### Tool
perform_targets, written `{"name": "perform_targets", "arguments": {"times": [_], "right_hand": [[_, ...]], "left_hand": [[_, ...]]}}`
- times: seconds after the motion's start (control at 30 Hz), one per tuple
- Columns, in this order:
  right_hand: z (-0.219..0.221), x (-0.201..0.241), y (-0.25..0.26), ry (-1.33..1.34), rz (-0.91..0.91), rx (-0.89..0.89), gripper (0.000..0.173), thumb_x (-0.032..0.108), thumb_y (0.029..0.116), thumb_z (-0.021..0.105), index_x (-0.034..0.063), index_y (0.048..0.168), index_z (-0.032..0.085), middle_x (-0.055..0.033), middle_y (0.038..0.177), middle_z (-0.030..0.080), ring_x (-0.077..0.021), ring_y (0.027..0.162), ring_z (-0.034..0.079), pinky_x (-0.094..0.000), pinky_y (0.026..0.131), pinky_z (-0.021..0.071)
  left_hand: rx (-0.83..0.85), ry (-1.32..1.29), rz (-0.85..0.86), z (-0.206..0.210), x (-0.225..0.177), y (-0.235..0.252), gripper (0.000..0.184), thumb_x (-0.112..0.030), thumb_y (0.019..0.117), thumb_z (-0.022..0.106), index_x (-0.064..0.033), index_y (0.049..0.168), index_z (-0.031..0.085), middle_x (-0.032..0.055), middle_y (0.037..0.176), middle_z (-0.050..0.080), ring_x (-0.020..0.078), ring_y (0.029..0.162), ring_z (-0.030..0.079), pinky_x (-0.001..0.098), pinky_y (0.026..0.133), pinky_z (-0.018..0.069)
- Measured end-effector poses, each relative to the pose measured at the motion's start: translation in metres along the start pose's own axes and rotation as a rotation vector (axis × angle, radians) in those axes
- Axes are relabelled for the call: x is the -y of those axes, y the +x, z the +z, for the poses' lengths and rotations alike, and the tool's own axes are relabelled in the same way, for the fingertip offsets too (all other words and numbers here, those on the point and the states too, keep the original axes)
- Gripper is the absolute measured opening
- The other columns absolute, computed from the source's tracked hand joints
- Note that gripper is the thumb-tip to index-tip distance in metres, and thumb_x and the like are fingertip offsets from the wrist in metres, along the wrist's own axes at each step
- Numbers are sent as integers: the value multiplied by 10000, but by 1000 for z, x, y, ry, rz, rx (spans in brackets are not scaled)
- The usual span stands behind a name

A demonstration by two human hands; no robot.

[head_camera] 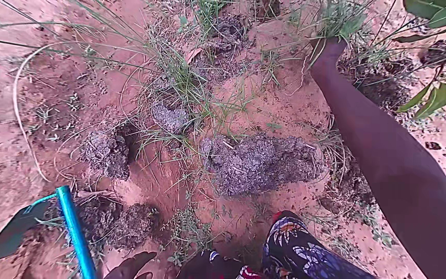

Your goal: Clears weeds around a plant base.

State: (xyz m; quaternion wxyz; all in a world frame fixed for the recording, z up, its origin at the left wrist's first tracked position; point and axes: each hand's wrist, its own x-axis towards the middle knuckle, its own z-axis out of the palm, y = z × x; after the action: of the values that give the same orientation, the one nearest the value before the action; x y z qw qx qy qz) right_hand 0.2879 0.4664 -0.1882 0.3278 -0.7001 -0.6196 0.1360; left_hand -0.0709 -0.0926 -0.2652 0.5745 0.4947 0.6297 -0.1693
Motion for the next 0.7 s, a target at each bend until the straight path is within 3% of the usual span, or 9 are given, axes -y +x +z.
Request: {"name": "perform_targets", "arguments": {"times": [0.07,0.17,0.23,0.3,0.37,0.47,0.63,0.7], "right_hand": [[-18,-2,17,39,-12,-63,493,177,1059,513,-115,1453,461,-280,1489,501,-311,1449,434,-377,1207,310],[-34,3,28,-12,125,29,498,180,1059,470,-130,1449,440,-290,1478,503,-352,1420,469,-462,1171,365],[-24,-4,33,63,113,80,514,114,994,525,-125,1442,443,-296,1435,524,-374,1332,531,-519,1095,432],[-6,-7,37,145,80,106,539,65,912,622,-84,1412,487,-256,1351,586,-335,1208,602,-500,1006,491],[9,1,38,118,101,163,544,89,890,689,-84,1377,520,-257,1349,585,-342,1253,575,-509,1034,466],[29,13,36,-2,119,211,562,124,945,646,-98,1430,470,-289,1433,534,-389,1363,514,-542,1103,425],[53,15,34,-89,35,192,549,84,876,682,-85,1377,536,-296,1405,557,-423,1327,537,-601,1057,441],[55,12,30,-159,-38,183,535,123,913,649,-88,1389,525,-293,1408,566,-416,1328,548,-590,1061,443]], "left_hand": [[-7,-1,17,0,0,2,493,-271,1081,534,-5,1494,498,283,1478,522,491,1364,501,624,1146,363],[2,15,1,-2,-1,4,501,-283,1081,534,-14,1503,491,284,1483,516,490,1362,502,622,1144,366],[6,26,-3,-2,-3,6,500,-283,1082,534,-15,1501,493,280,1480,520,488,1355,507,621,1140,370],[2,17,16,-2,-5,7,492,-261,1078,542,-1,1493,498,288,1475,522,494,1353,508,622,1141,369],[8,8,26,-3,-7,7,495,-266,1080,535,-1,1496,494,292,1481,513,501,1358,499,635,1136,364],[-6,-6,15,-3,-7,6,490,-281,1080,534,-22,1495,506,273,1484,520,498,1357,500,644,1125,374],[-10,-48,-10,-3,5,2,495,-263,1077,544,11,1487,501,285,1489,510,502,1371,486,624,1152,353],[-15,-49,-5,-2,10,1,488,-246,1075,547,28,1476,505,304,1469,520,504,1360,499,617,1151,362]]}}
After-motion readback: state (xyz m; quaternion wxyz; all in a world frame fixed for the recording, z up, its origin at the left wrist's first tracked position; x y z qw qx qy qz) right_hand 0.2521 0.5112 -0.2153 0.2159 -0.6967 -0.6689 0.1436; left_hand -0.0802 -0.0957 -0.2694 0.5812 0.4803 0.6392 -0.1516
